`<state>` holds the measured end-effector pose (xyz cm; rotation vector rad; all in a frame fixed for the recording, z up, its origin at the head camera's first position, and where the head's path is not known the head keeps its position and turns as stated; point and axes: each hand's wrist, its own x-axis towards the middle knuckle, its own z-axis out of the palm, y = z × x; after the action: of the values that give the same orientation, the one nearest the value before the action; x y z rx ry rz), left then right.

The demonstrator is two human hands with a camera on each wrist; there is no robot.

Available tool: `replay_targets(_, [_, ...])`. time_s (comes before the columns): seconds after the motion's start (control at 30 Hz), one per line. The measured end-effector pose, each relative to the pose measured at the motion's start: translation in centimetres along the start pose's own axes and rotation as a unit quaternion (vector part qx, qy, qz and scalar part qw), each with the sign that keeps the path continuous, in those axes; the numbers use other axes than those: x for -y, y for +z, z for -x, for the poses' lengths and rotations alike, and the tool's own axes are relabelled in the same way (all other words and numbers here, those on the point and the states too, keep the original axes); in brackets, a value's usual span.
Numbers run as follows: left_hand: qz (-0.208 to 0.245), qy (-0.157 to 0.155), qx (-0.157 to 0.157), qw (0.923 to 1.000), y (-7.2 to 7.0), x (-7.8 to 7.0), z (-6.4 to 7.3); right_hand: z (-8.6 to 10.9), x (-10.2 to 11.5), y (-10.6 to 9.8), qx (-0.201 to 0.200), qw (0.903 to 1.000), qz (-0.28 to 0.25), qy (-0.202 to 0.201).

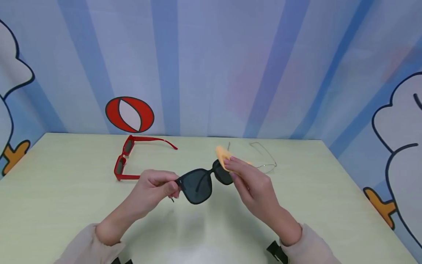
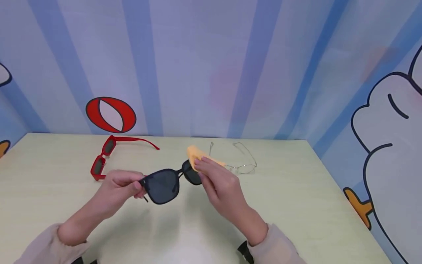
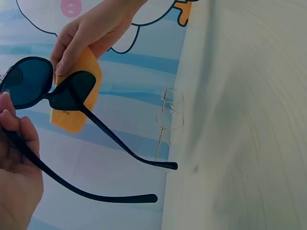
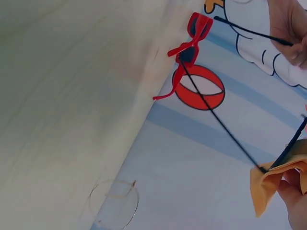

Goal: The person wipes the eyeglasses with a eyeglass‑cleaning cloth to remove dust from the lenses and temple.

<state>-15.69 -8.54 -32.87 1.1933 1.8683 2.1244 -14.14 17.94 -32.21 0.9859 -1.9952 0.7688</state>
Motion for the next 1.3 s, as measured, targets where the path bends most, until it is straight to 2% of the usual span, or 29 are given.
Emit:
replay_targets(0.1, [-0.015,-0.014,-0.01,0.9997,0.2,-0.1,-0.1,-0.2,0.5,0.6,0.013,0.9998,-0.009,-0.014])
replay_targets(0.27, [-0.045,-0.043,-0.044,0.9971,0.2,-0.4,-0.1,-0.1,1.1,0.8,0.026,0.9991,-0.014,-0.03])
replay_targets(0.47, [-0.039,-0.035,-0.055,0.9971,-0.1,-0.7,-0.3,0.6,1.3,-0.1,0.041,0.9985,-0.008,-0.034])
replay_targets(0.6, [-0.016,-0.021,-0.042,0.9988,-0.3,-0.7,-0.4,1.1,1.2,-0.7,0.034,0.9986,-0.001,-0.041])
replay_targets(0.8, [0.012,0.006,-0.004,0.9999,-0.4,-0.7,0.0,1.5,0.6,-1.0,-0.006,0.9984,0.017,-0.054])
replay_targets(1.07, [0.033,0.035,0.044,0.9979,-0.3,-0.4,-0.2,0.8,0.8,-1.0,-0.019,0.9993,0.025,-0.018])
replay_targets(1.17, [0.033,0.038,0.047,0.9976,-0.1,-0.4,-0.3,0.3,1.2,-0.7,-0.016,0.9997,0.008,-0.014])
replay_targets(1.3, [0.022,0.034,0.024,0.9989,0.2,-0.5,-0.3,0.2,1.9,-0.4,-0.008,0.9993,-0.014,-0.034])
